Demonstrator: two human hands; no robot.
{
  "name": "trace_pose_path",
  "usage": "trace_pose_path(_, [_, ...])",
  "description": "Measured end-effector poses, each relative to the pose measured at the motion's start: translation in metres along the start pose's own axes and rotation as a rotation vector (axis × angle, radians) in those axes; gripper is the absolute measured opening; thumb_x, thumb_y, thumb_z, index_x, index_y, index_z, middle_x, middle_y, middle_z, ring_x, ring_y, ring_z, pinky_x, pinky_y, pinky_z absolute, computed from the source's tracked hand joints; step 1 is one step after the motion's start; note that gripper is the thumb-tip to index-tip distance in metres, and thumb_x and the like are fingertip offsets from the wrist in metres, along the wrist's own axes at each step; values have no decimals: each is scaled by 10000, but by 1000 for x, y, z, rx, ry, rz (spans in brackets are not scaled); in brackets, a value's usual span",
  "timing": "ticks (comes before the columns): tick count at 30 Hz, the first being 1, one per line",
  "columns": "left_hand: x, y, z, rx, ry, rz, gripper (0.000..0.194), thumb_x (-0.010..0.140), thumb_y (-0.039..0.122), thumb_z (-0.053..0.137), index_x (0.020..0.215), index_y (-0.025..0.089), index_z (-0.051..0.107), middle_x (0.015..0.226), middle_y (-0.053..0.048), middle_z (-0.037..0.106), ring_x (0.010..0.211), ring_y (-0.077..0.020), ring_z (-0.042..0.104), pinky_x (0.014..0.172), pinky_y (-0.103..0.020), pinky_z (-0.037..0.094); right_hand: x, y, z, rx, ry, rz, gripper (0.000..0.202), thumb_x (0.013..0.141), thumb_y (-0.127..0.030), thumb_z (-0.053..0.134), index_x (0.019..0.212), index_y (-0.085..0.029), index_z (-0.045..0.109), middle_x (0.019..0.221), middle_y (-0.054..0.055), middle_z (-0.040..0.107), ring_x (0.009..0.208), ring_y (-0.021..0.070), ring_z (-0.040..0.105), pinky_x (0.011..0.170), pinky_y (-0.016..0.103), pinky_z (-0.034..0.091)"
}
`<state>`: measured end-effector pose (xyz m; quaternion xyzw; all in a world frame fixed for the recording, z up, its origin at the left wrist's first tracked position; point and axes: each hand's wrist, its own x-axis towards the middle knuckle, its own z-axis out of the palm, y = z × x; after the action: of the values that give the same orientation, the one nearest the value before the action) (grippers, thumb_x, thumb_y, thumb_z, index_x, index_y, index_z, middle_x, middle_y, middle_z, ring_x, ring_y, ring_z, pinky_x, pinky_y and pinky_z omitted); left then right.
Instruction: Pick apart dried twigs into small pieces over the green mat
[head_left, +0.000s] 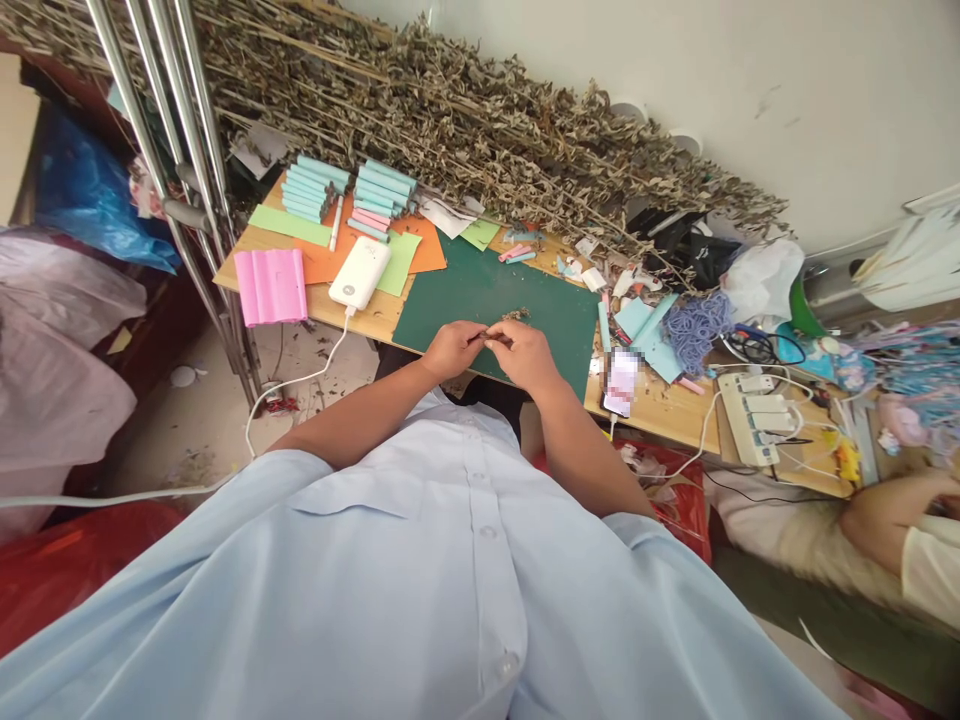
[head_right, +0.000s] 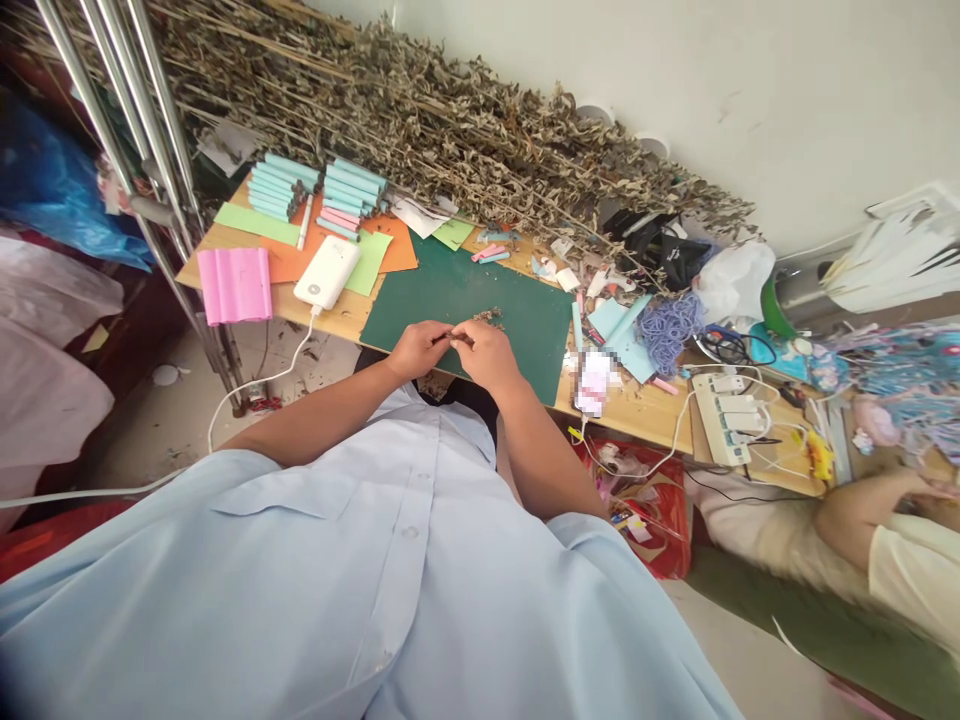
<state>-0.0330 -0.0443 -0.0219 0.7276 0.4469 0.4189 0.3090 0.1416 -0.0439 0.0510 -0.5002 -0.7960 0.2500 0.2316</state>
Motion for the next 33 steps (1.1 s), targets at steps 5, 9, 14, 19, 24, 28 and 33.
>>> trace_pose_path(5, [0,-4,2,5,8,5,246,990,311,591,1066,173,780,953,-83,772,907,-203,707,853,-309,529,-6,8,11,12,107,36,100,903,-270,611,932,-249,704,932,36,756,850,217,692,858,377,551])
trace_pose_path(9, [-1,-5,3,-15,14,31,272,1005,325,579,1118,175,776,1009,-95,777,945,-204,713,877,-313,529,-5,6,15,1,159,26,130,932,-285,594,991,-243,701,968,49,753,887,217,698,875,367,547])
trace_pose_path(14, [-1,-4,2,6,19,34,255,999,301,570,1022,156,779,926,-89,768,881,-203,704,830,-309,525,-1,2,14,-34,147,3,160,958,-299,572,925,-243,718,952,69,744,919,236,688,899,390,547])
trace_pose_path(19, [0,0,0,-20,-2,29,248,988,277,557,1034,174,778,984,-81,782,928,-202,711,858,-309,529,-5,3,13,-8,120,-93,218,980,-298,540,932,-247,745,1054,86,737,1036,233,684,973,400,552])
trace_pose_path(24, [-1,2,-1,-15,-2,23,246,970,246,556,1037,179,783,995,-81,786,930,-204,714,869,-316,533,-9,4,13,-32,120,-55,191,959,-309,577,953,-262,762,1121,77,731,1056,235,690,959,402,574])
trace_pose_path(28, [-1,1,0,-16,-1,26,246,976,257,556,1020,174,783,983,-80,784,921,-202,713,856,-310,531,-6,0,9,-81,87,-36,151,943,-298,605,965,-257,749,1104,71,733,1046,240,688,929,393,573])
trace_pose_path(33, [0,-2,1,-19,0,24,254,983,279,559,1032,173,784,960,-80,779,904,-201,711,845,-310,531,-3,0,11,-67,104,-46,99,923,-267,616,910,-250,713,1051,64,732,995,231,685,896,378,565])
